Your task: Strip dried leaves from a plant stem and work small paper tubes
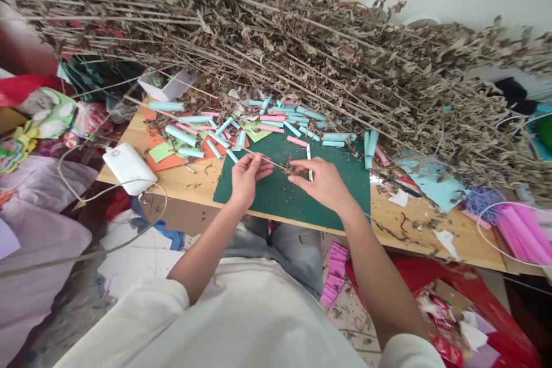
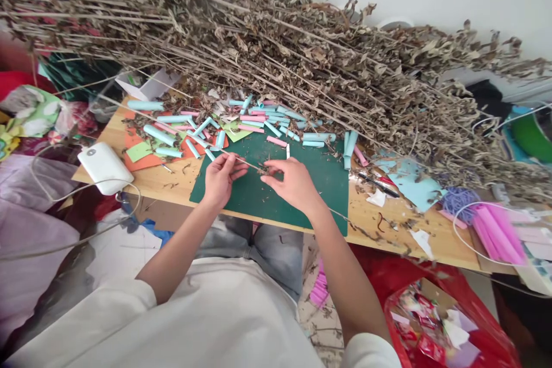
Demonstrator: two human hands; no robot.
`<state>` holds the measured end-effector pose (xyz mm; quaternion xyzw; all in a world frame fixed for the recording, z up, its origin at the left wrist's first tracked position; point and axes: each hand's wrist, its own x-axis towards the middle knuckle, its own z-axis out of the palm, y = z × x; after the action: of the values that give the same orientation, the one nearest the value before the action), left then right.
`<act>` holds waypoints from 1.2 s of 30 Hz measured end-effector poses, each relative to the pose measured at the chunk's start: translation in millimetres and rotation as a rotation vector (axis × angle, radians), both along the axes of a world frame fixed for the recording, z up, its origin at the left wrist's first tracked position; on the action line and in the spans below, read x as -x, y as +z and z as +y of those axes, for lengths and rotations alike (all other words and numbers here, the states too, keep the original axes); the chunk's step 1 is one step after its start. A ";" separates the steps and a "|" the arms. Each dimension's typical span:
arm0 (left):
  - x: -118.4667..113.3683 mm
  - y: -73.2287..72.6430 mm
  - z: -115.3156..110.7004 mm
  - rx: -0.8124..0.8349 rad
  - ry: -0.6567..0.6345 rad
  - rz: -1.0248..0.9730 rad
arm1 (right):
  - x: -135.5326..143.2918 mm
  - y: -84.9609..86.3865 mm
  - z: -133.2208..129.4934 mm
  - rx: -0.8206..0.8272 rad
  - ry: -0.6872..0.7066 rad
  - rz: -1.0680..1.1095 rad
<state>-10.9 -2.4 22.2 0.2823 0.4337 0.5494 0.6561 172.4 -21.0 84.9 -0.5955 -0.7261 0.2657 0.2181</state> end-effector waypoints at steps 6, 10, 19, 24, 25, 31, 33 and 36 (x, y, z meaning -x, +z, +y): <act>1.8 0.3 -3.9 0.008 0.010 -0.032 | -4.2 -2.8 -8.2 0.017 -0.039 0.088; -7.7 -1.1 -13.4 0.013 -0.028 -0.040 | 3.1 -5.8 -5.7 0.057 -0.024 0.166; -9.0 -4.0 -13.2 0.068 0.014 0.036 | 19.2 -14.7 5.8 -0.052 -0.006 0.134; -7.6 -3.0 -17.5 0.087 -0.029 0.036 | 16.9 -16.7 6.9 -0.059 -0.056 0.175; -7.0 -3.0 -18.4 0.088 -0.033 0.031 | 14.8 -16.7 7.8 -0.067 -0.084 0.167; -3.3 -2.1 -20.5 0.103 -0.030 0.023 | -3.3 -22.6 20.5 -0.025 -0.218 0.119; -2.6 -1.3 -20.5 0.103 -0.025 0.029 | -7.6 -26.7 24.4 0.012 -0.202 0.077; -0.9 -0.6 -20.2 0.097 -0.007 0.024 | -11.7 -27.8 22.9 0.044 -0.163 0.045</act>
<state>-10.0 -22.5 21.6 0.2583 0.4666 0.5221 0.6656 184.2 1.9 57.1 -0.6511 -0.6642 0.2762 0.2420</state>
